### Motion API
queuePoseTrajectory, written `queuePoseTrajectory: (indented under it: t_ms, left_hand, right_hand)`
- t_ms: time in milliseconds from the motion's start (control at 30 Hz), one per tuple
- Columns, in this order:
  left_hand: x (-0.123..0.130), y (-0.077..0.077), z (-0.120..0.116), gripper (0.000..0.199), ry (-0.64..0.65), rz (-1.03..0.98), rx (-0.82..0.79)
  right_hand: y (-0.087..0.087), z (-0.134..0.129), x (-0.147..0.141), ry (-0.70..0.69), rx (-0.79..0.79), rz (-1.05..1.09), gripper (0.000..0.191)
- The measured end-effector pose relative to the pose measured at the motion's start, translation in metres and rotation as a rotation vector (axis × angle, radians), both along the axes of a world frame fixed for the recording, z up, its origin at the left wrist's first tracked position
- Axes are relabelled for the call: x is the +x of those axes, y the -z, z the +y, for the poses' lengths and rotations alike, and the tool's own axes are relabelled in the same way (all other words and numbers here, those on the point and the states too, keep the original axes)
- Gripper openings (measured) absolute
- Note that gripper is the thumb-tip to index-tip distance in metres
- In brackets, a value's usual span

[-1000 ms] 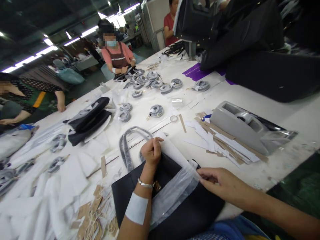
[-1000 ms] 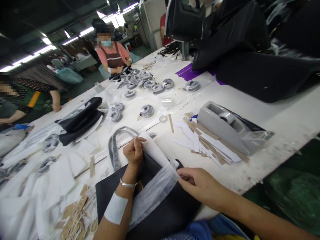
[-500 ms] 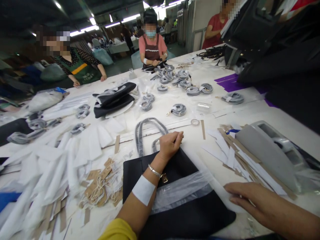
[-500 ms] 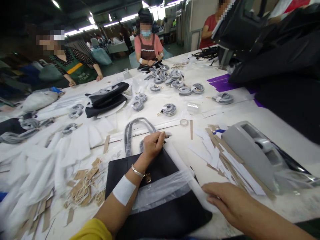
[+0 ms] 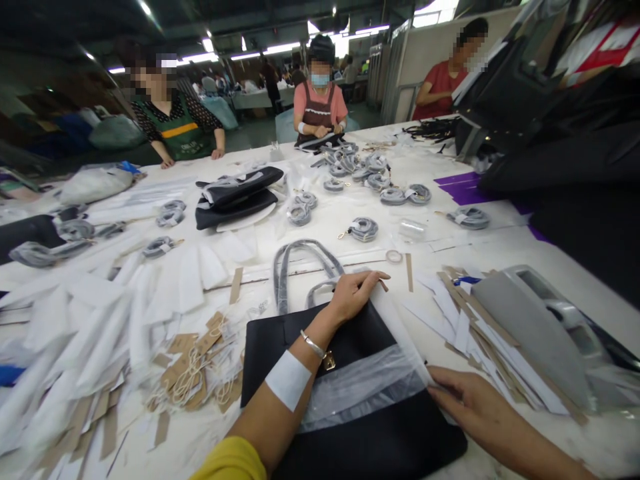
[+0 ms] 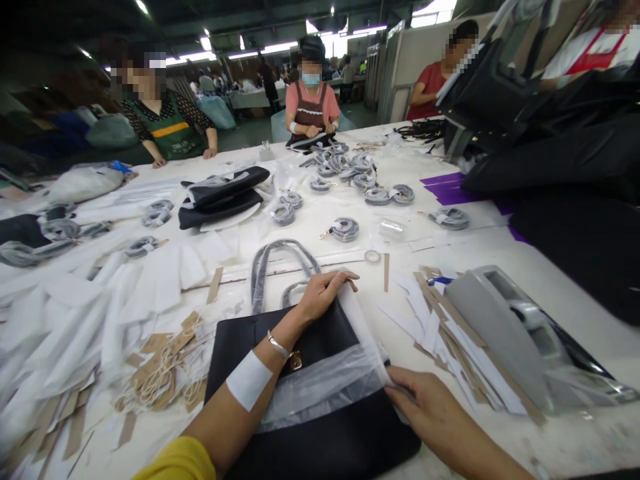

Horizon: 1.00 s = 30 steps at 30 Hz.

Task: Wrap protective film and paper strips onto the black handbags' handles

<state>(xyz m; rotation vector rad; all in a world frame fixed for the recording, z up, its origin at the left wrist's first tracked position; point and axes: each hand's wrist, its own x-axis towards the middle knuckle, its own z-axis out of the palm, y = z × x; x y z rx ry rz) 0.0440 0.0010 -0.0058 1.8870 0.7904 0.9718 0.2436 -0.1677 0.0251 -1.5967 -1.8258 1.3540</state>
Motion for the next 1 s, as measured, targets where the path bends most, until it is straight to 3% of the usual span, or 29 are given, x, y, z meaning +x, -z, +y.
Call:
queuePoseTrajectory:
  t_ms: [133,233,400,533,633,700,833,1000]
  left_hand:
    - [0.0,0.004,0.0,0.037,0.067,-0.001,0.168]
    - [-0.001,0.008,0.0,0.037,0.17,0.131,0.293]
    - [-0.004,0.012,0.004,0.046,0.102,0.422,0.42]
    - [0.0,0.014,0.006,0.051,0.088,0.503,0.428]
    - [0.002,0.012,0.004,0.055,0.051,0.42,0.372]
    - [0.001,0.007,0.002,0.057,0.028,0.277,0.348]
    - [-0.006,-0.007,-0.005,0.054,-0.027,-0.015,0.373]
    - [-0.018,-0.023,-0.013,0.056,-0.142,-0.119,0.379]
  right_hand:
    - [-0.009,0.008,-0.001,-0.08,-0.027,0.023,0.029]
    - [-0.015,0.009,0.006,-0.149,-0.073,0.005,0.027]
    - [-0.012,0.006,0.013,-0.161,-0.109,-0.002,0.03]
    - [-0.004,-0.007,0.02,-0.104,-0.079,-0.042,0.028]
    - [-0.004,-0.017,0.023,-0.023,0.012,-0.18,0.027]
    - [-0.007,-0.021,0.022,-0.042,0.059,-0.262,0.019]
    - [-0.009,-0.025,0.009,-0.032,0.196,-0.253,0.018]
    - [0.01,-0.033,-0.015,0.278,0.366,-0.106,0.021]
